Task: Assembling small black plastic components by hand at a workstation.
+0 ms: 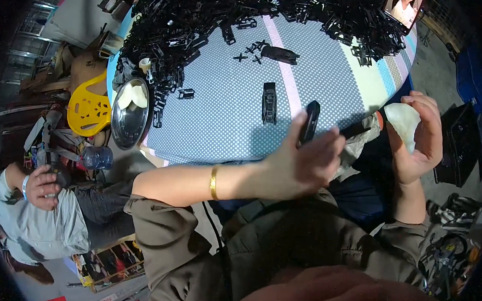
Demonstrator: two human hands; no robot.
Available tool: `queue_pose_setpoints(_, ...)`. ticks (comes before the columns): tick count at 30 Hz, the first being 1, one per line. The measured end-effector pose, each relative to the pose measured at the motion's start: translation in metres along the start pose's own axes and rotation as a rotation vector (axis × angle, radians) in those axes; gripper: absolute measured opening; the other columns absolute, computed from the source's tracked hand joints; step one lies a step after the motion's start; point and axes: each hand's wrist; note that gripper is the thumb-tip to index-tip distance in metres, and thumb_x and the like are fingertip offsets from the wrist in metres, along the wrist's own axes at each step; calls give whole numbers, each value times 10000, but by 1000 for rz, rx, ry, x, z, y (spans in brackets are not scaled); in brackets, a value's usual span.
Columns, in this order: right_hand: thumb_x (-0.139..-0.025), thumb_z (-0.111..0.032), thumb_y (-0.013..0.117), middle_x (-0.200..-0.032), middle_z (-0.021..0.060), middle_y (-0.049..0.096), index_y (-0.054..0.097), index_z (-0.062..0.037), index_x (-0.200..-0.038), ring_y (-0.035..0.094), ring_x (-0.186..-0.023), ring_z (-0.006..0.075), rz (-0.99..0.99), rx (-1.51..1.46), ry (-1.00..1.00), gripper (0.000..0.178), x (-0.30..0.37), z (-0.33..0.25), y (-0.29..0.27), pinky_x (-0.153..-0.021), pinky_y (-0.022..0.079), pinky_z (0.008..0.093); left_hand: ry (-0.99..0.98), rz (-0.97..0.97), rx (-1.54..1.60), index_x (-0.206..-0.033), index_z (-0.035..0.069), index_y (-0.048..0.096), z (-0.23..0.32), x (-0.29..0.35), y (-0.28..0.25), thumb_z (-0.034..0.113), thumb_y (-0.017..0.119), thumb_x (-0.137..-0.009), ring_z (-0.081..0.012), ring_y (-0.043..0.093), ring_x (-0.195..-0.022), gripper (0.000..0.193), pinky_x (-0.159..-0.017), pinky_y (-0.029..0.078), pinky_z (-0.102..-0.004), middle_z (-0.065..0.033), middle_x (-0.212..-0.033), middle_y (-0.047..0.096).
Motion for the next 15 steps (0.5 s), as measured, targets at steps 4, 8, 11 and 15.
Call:
queue_pose_setpoints(4, -643, 14, 698, -948, 149, 572, 523, 57, -1016, 545, -879, 246, 6, 5, 2, 414, -1, -1, 3, -784, 424, 336, -451, -32, -110, -1219, 76, 438, -61, -17, -16, 509, 598, -709, -385, 235, -1272, 688, -973, 63, -657, -209, -1316, 342)
queue_pose_setpoints(8, -698, -127, 692, -953, 156, 572, 527, 69, -1009, 537, -888, 255, 22, 25, 35, 403, 0, 1, 3, -807, 413, 355, -659, -40, -151, -1210, -7, 425, -96, -10, 0, 605, 467, -765, -433, 189, -1268, 758, -989, 78, -635, -283, -1291, 323)
queue_pose_setpoints(11, -741, -160, 655, -1000, 160, 565, 523, 65, -1029, 512, -961, 281, -23, 57, 93, 389, 5, -2, -2, -872, 379, 391, -659, -79, 115, -1192, -21, 425, -90, -10, 0, 565, 478, -777, -451, 241, -1204, 720, -1002, 48, -613, -314, -1201, 344)
queue_pose_setpoints(15, -753, -2, 630, -1044, 168, 554, 511, 59, -1073, 499, -1025, 289, -18, 51, 108, 347, 13, 1, -4, -917, 366, 396, -770, -96, 231, -1195, 14, 437, -70, -19, -2, 540, 534, -755, -349, 343, -1056, 692, -963, 255, -515, -243, -1116, 383)
Point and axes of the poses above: each hand's wrist, its own x-axis away from the middle knuckle, its own y-axis out of the palm, z = x × y
